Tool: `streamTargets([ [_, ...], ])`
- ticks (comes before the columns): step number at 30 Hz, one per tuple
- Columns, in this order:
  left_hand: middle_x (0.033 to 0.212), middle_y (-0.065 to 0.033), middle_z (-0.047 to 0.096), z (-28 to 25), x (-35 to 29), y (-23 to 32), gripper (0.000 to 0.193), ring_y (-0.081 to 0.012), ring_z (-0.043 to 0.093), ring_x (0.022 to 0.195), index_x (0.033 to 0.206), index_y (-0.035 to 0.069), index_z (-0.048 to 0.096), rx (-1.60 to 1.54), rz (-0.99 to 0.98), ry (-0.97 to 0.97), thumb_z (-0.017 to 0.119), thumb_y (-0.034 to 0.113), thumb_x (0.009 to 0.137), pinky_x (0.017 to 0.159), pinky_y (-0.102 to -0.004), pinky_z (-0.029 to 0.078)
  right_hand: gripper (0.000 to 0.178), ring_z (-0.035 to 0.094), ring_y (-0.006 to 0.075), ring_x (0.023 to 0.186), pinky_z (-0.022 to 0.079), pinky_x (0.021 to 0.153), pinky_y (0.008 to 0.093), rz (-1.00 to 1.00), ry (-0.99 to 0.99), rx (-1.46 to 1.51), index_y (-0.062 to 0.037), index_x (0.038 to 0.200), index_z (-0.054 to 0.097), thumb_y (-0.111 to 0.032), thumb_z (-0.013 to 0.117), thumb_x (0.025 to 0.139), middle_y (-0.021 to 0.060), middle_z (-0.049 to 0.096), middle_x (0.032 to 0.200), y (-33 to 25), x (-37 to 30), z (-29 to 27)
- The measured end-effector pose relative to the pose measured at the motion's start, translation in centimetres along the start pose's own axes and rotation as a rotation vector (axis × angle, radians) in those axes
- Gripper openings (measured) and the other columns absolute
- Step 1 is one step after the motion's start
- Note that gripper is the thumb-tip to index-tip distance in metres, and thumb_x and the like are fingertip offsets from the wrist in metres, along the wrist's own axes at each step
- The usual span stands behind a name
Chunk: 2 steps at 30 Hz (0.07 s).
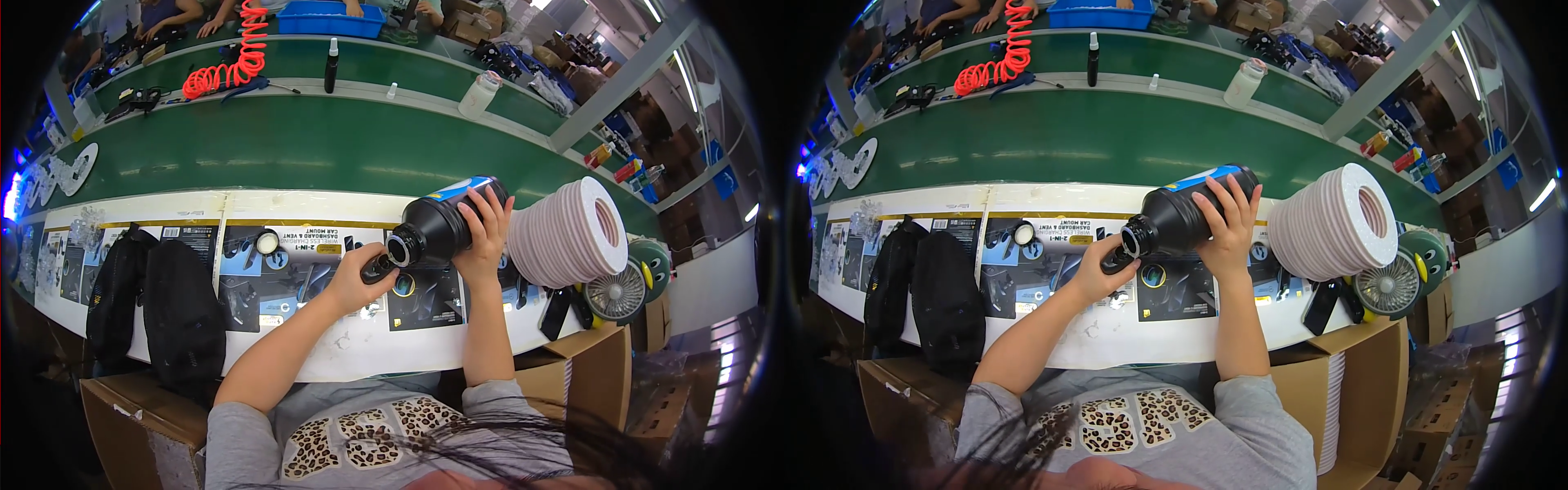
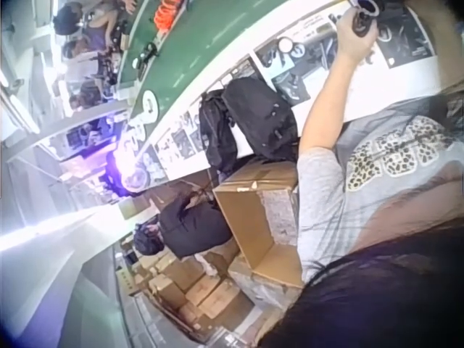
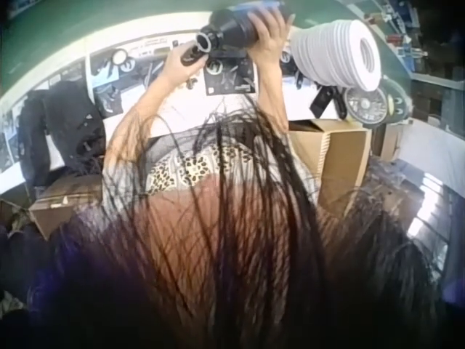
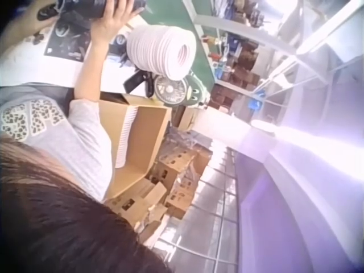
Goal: Applying sealant to LED ring components and refilling the applicator bottle on an assembly line.
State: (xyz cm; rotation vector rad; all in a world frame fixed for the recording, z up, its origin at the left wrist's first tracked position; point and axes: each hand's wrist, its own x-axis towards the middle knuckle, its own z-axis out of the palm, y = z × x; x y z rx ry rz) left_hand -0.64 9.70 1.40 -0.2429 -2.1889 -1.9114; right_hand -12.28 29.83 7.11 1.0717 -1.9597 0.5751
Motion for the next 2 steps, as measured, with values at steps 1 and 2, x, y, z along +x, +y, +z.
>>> streamTargets([
  [1,0.082,-0.0087,0.064,0.02,-0.02,-0.04,0.025,-0.0142,0.057,0.074,0.100,0.000,0.063,0.003,0.004,0.004,0.069,0.008,0.077,0.072,-0.0269,0.046,0.064,0.042,0.0348,0.131,0.015,0.115,0.0590,-0.008,-0.002,-0.006,-0.0156,0.120,0.054,-0.011,0.080,0.062,0.0078,0.055,0.131,0.07,-0.04,-0.02],
  [2,0.083,-0.0086,0.064,0.05,-0.06,-0.15,0.025,-0.0144,0.057,0.074,0.100,0.000,0.063,0.007,0.005,0.010,0.069,0.008,0.077,0.072,-0.0268,0.046,0.065,0.042,0.0347,0.131,0.014,0.115,0.0587,0.000,-0.014,0.005,-0.0166,0.121,0.054,-0.011,0.081,0.061,0.0080,0.054,0.132,0.11,-0.16,0.03],
])
